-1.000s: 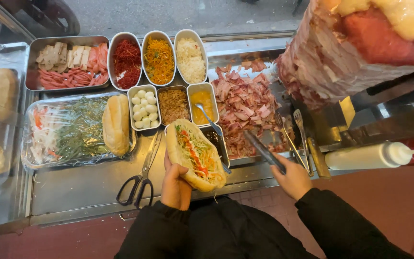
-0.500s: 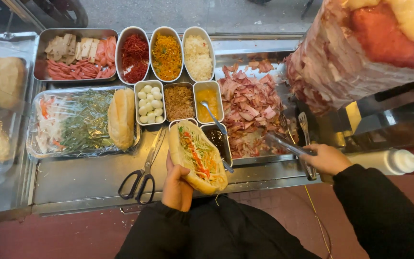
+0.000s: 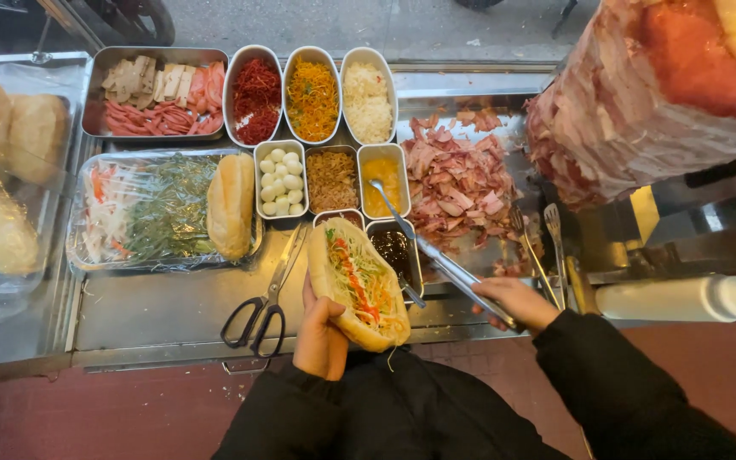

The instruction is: Assembling a sandwich with meat, vegetables, and sauces, then pressing it in a sandwich press.

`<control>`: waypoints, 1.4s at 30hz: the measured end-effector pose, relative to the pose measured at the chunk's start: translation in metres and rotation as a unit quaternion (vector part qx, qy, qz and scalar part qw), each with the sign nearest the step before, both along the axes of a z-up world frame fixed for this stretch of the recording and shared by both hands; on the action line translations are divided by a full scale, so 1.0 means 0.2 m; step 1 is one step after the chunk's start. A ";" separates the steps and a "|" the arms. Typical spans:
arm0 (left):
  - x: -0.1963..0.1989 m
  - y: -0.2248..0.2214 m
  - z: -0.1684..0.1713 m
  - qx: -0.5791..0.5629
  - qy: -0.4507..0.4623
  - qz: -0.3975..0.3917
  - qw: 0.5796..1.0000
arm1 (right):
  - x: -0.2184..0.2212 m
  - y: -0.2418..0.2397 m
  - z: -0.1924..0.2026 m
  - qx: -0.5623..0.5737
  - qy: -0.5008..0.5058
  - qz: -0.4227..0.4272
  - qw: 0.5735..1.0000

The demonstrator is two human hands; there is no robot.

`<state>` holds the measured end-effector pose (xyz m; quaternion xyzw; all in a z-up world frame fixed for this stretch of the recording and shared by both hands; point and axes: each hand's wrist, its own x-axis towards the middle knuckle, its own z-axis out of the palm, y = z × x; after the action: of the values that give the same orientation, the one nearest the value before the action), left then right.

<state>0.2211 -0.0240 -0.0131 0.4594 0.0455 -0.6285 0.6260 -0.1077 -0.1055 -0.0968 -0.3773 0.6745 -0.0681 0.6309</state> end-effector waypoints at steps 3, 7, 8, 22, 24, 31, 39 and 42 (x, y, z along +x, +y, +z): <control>0.00 0.01 -0.02 0.009 0.000 -0.003 1.000 | 0.12 0.07 -0.17 -0.019 -0.068 -0.119 0.990; -0.02 -0.01 0.01 0.005 0.000 -0.016 1.000 | 0.32 0.06 -0.32 -0.061 -0.104 -0.190 0.974; -0.02 -0.02 0.00 0.002 -0.001 -0.019 1.000 | 0.36 0.04 -0.35 -0.071 -0.117 -0.214 0.967; -0.32 -0.33 -0.17 0.030 -0.004 -0.114 0.993 | 0.08 0.22 0.18 -0.259 -0.083 -0.204 0.940; -0.43 -0.45 -0.28 0.031 -0.010 -0.121 0.992 | 0.04 0.23 0.32 -0.289 -0.075 -0.194 0.935; -0.63 -0.59 0.02 -0.005 0.048 -0.186 0.981 | 0.20 0.30 0.69 -0.357 0.173 -0.083 0.914; -0.67 -0.57 -0.05 -0.033 0.096 -0.161 0.982 | 0.24 0.43 0.78 -0.473 0.302 -0.014 0.828; -0.63 -0.54 0.04 -0.085 0.105 -0.165 0.977 | 0.24 0.41 0.72 -0.478 0.290 0.018 0.829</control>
<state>0.0953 -0.1327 -0.0048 0.3373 -0.0195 -0.7695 0.5420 -0.0603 -0.0227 0.0475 -0.6462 0.7028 -0.2577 0.1485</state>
